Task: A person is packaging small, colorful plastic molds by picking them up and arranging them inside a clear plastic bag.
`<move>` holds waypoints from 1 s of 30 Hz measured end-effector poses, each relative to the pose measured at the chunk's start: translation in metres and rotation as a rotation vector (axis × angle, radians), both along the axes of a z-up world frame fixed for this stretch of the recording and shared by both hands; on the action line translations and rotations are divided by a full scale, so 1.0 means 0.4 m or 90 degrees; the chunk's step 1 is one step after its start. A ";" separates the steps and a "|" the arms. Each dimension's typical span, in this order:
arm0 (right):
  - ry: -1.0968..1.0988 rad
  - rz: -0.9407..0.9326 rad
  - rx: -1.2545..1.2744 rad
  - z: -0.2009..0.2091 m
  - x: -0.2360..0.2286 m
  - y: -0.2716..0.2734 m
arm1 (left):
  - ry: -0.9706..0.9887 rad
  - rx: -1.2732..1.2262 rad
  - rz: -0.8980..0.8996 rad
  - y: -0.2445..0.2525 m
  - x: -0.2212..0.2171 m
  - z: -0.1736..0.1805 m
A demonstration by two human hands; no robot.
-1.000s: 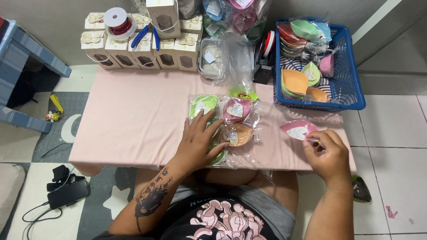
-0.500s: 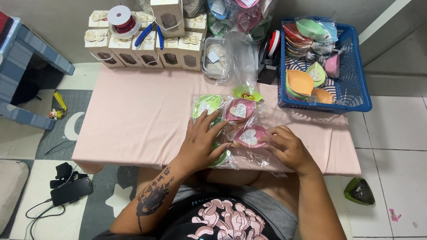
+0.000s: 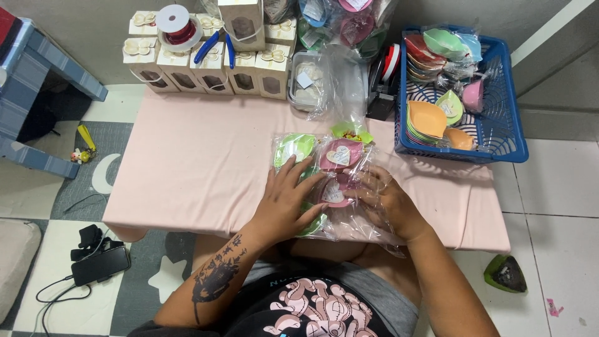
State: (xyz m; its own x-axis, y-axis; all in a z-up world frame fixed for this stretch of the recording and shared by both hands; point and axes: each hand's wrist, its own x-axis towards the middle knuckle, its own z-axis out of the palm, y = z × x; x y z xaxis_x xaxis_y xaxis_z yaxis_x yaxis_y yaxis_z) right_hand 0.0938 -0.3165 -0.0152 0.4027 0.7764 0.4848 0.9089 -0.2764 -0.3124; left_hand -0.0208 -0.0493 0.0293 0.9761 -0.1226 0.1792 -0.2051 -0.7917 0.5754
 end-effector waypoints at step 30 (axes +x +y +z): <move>-0.003 -0.046 -0.072 0.022 -0.040 0.001 | -0.015 0.092 -0.022 -0.010 -0.002 0.003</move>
State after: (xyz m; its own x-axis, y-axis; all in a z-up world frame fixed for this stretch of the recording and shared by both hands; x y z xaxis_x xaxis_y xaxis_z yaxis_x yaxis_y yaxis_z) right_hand 0.0777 -0.3161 -0.0066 0.4567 0.7957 0.3978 0.8871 -0.3740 -0.2705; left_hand -0.0215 -0.0531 0.0304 0.9666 -0.1816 0.1810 -0.2457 -0.8580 0.4511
